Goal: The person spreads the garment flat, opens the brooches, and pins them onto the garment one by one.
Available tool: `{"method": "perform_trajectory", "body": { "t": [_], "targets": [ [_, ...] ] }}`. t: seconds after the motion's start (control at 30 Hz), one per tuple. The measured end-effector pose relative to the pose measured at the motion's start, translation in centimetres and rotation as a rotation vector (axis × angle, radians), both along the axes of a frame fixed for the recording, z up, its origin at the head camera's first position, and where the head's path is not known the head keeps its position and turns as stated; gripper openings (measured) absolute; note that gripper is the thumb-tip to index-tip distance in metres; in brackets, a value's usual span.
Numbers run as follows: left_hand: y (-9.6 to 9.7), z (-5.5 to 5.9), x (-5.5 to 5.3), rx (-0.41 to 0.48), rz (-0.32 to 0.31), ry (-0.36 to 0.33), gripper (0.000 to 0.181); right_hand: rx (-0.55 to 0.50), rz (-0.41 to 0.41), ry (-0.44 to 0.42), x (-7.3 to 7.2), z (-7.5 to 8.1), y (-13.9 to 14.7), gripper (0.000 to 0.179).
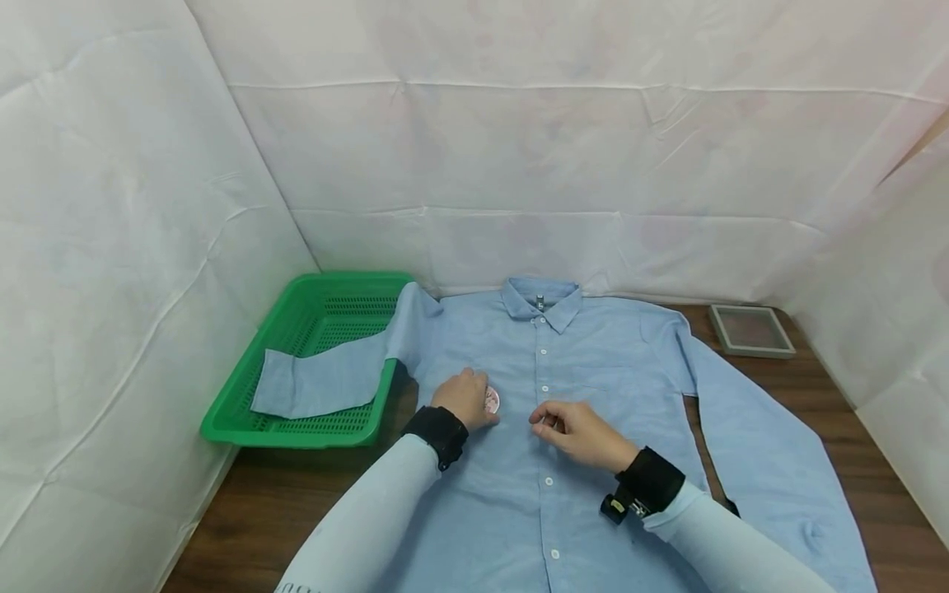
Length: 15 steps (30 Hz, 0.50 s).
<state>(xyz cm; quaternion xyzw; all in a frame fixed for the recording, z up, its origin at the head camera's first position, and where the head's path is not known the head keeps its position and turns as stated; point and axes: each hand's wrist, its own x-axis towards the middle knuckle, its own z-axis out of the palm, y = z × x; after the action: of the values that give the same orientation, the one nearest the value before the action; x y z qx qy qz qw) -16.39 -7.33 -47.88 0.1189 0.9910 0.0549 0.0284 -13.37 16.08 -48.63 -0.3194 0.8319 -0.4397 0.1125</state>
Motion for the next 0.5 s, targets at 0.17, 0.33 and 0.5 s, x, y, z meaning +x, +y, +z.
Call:
{"method": "perform_trajectory", "body": {
  "t": [0.17,0.33,0.5],
  "targets": [
    [0.06,-0.18,-0.04,0.016,-0.007,0.003,0.051,0.023,-0.007,-0.014,0.10,-0.10,-0.06,0.021],
    [0.01,-0.34,-0.13,0.036,0.006,-0.017,0.051,0.037,-0.014,-0.005,0.14,-0.34,-0.09,0.021],
    [-0.13,-0.68,-0.36,0.037,0.020,-0.042,0.054,0.040,-0.018,-0.006,0.09,-0.51,-0.11,0.020]
  ]
}}
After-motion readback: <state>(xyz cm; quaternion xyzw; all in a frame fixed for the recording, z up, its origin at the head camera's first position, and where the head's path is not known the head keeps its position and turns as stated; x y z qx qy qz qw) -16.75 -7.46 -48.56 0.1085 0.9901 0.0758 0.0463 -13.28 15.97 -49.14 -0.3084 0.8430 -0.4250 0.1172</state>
